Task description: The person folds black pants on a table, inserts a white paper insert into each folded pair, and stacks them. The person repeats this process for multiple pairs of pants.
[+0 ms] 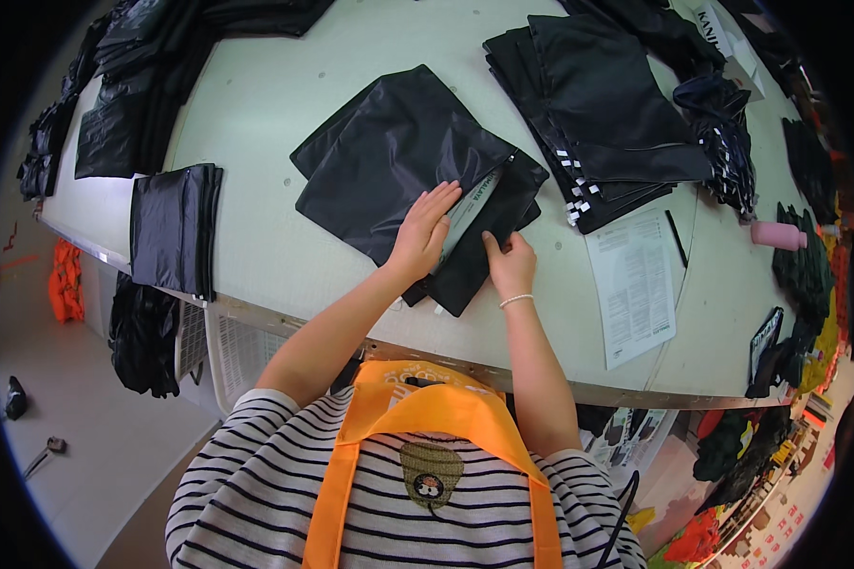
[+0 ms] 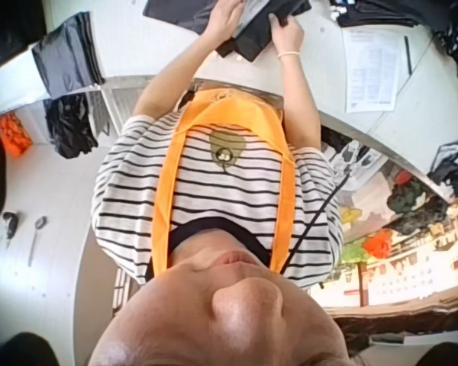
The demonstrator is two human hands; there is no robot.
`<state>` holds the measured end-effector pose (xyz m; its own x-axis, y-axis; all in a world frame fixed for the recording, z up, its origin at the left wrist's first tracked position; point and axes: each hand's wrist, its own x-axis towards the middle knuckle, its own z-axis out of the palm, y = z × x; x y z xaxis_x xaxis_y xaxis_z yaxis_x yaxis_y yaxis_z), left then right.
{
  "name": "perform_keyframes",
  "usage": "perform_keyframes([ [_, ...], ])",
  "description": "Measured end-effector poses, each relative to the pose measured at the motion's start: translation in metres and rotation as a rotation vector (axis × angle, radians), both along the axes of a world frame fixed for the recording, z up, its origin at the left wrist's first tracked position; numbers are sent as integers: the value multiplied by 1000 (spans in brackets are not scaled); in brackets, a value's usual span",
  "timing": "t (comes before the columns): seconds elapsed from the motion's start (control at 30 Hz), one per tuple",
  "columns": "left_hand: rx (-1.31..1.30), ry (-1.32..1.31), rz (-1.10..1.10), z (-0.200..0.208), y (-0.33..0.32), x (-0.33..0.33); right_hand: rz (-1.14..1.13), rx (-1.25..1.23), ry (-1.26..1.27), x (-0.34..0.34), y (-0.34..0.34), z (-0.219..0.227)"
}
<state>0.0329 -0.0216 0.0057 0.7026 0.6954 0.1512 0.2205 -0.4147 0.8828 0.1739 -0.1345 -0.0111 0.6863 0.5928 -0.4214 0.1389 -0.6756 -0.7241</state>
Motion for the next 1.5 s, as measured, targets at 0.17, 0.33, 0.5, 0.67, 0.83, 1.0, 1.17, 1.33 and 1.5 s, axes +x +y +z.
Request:
perform_keyframes([
  [0.17, 167, -100, 56, 25, 7, 19, -91, 378, -81, -1, 28, 10],
  [0.33, 349, -146, 34, 68, 30, 48, -239, 263, -322, 42, 62, 73],
  [0.5, 341, -183, 75, 71, 37, 52, -605, 839, -175, 157, 72, 59],
  [0.67, 314, 450, 19, -24, 31, 10, -624, 734, -174, 213, 47, 57],
  [0.83, 315, 439, -50, -24, 16, -13, -655, 529, -106, 221, -79, 44],
  [1.0, 438, 462, -69, -39, 15, -22, -632, -830, -630, 190, -255, 2],
  [1.17, 479, 450, -71, -44, 16, -20, -869, -301, -404, 164, -306, -27],
  [1.33, 473, 411, -86, -40, 19, -15, -944, -118, -95, 198, -354, -57],
  [1.5, 258, 310, 57, -31, 14, -26, -547, -534, -416, 192, -331, -19],
])
